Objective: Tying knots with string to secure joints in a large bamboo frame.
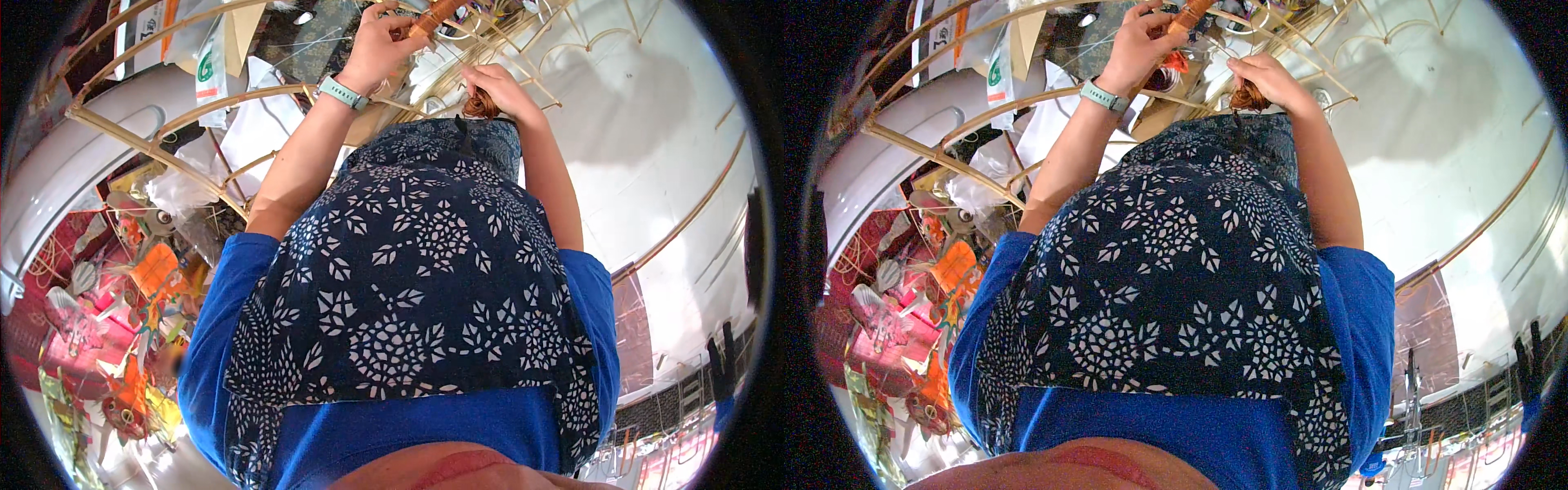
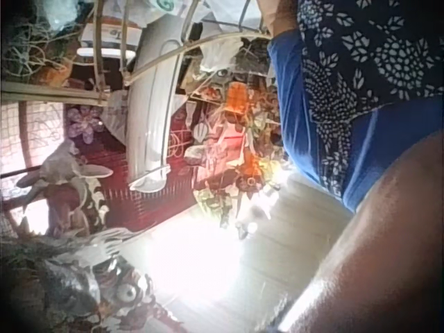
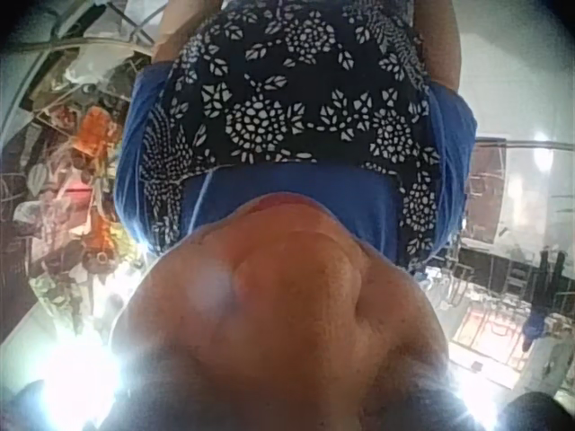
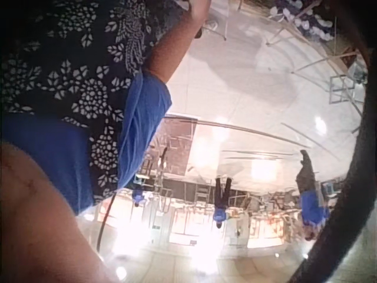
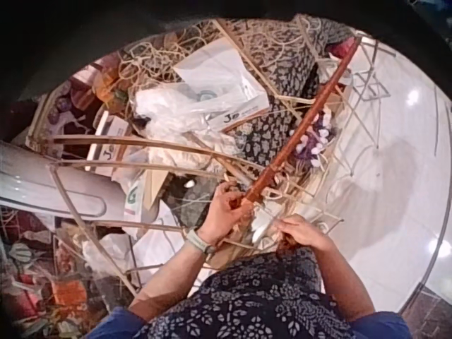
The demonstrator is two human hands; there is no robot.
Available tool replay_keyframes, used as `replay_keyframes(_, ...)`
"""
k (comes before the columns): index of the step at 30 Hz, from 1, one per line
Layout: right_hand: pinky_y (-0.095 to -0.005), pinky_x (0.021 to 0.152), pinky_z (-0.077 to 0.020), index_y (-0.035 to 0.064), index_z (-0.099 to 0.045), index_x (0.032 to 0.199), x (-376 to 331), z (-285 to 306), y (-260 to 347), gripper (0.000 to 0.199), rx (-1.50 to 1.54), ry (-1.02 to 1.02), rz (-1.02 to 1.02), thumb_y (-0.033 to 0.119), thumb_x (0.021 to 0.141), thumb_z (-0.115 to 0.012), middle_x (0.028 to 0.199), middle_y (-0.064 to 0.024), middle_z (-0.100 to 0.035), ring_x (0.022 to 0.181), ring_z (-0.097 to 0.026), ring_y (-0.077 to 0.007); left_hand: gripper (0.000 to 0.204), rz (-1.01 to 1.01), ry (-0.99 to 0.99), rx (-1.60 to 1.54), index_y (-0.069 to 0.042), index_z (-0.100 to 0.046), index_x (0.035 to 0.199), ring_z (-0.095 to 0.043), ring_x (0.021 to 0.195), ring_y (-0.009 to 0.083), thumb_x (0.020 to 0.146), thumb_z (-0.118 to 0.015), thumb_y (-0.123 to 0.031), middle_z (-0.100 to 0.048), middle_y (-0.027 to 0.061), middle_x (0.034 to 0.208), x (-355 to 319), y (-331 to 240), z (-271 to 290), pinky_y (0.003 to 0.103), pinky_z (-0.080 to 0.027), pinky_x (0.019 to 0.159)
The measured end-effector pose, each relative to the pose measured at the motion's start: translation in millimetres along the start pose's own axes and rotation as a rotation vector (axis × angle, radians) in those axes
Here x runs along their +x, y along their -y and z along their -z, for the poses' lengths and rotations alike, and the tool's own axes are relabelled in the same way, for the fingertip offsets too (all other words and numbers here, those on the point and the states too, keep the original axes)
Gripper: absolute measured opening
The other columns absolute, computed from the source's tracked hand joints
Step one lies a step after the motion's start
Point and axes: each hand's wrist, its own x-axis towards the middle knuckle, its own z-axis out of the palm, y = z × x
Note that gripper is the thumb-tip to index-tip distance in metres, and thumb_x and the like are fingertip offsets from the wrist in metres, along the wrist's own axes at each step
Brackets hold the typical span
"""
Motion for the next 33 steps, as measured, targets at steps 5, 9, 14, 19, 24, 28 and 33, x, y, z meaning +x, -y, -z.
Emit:
replay_keyframes(5, -0.0267, 0.054, -0.0379, 0.0020, -0.056, 0.061, -13.7, -4.7, 10.8, 0.045, -0.133, -0.048, 0.001, 0.036, 0.089, -0.050, 0.055, -0.0030, -0.051, 0.054, -0.046, -0.0110, 0.024, 0.144, -0.025, -0.285, 0.007, -0.061, 0.084, -0.056, 0.063, 0.0125, 0.082, -0.063, -0.017, -0.055, 0.0089, 0.067, -0.1, 0.9, -6.6, 0.028, -0.047, 0.061)
replay_keyframes(9, -0.0270, 0.053, -0.0383, 0.0020, -0.056, 0.061, -16.5, -8.4, 16.3, 0.046, -0.143, -0.077, -0.024, 0.038, 0.089, -0.050, 0.054, -0.0034, -0.051, 0.054, -0.046, -0.0110, 0.020, 0.221, 0.122, -0.227, 0.006, -0.060, 0.081, -0.054, 0.053, 0.0100, 0.083, -0.060, -0.014, -0.054, 0.0086, 0.077, -0.1, 2.1, -2.3, 0.022, -0.045, 0.052)
replay_keyframes(14, -0.0241, 0.053, -0.0383, 0.0023, -0.052, 0.062, -27.9, -7.0, 34.6, 0.044, -0.093, -0.156, 0.111, 0.036, 0.090, -0.051, 0.056, 0.0009, -0.050, 0.056, -0.047, -0.0082, 0.017, 0.141, 0.004, -0.132, 0.004, -0.058, 0.078, -0.054, 0.054, 0.0096, 0.083, -0.060, -0.011, -0.053, 0.0084, 0.086, -4.0, 10.3, -11.3, 0.022, -0.044, 0.050)
replay_keyframes(19, -0.0252, 0.055, -0.0412, 0.0013, -0.056, 0.064, -28.8, -16.7, 70.0, 0.044, -0.212, -0.200, 0.141, 0.036, 0.089, -0.051, 0.057, -0.0021, -0.054, 0.055, -0.050, -0.0103, 0.010, -0.390, -0.195, -0.216, 0.002, -0.059, 0.080, -0.055, 0.056, 0.0109, 0.081, -0.060, -0.007, -0.054, 0.0095, 0.081, -3.3, 30.1, -22.8, 0.023, -0.045, 0.052)
replay_keyframes(24, -0.0311, 0.053, -0.0403, 0.0012, -0.056, 0.063, -22.0, -35.5, 103.8, 0.044, -0.301, -0.241, 0.187, 0.037, 0.088, -0.050, 0.054, -0.0096, -0.052, 0.051, -0.050, -0.0191, 0.033, -0.256, -0.381, 0.171, -0.005, -0.061, 0.095, -0.056, 0.089, 0.0276, 0.068, -0.074, -0.020, -0.049, 0.0133, 0.104, -12.8, 34.3, -31.5, 0.035, -0.048, 0.075)
replay_keyframes(28, -0.0352, 0.054, -0.0409, 0.0023, -0.057, 0.064, -12.4, -46.0, 121.5, 0.042, -0.413, -0.228, 0.200, 0.036, 0.088, -0.049, 0.056, -0.0128, -0.053, 0.054, -0.053, -0.0265, 0.034, -0.315, -0.487, 0.270, -0.007, -0.054, 0.090, -0.055, 0.087, 0.0289, 0.064, -0.075, -0.015, -0.049, 0.0116, 0.099, -17.8, 28.2, -38.0, 0.037, -0.049, 0.069)
replay_keyframes(33, -0.0282, 0.054, -0.0415, 0.0015, -0.058, 0.067, -3.0, -52.4, 132.9, 0.043, -0.574, -0.237, 0.228, 0.036, 0.090, -0.048, 0.057, -0.0065, -0.057, 0.054, -0.052, -0.0142, 0.029, -0.349, -0.561, 0.295, -0.009, -0.055, 0.087, -0.053, 0.084, 0.0281, 0.063, -0.070, -0.014, -0.055, 0.0064, 0.085, -12.4, 27.7, -37.9, 0.037, -0.047, 0.065)
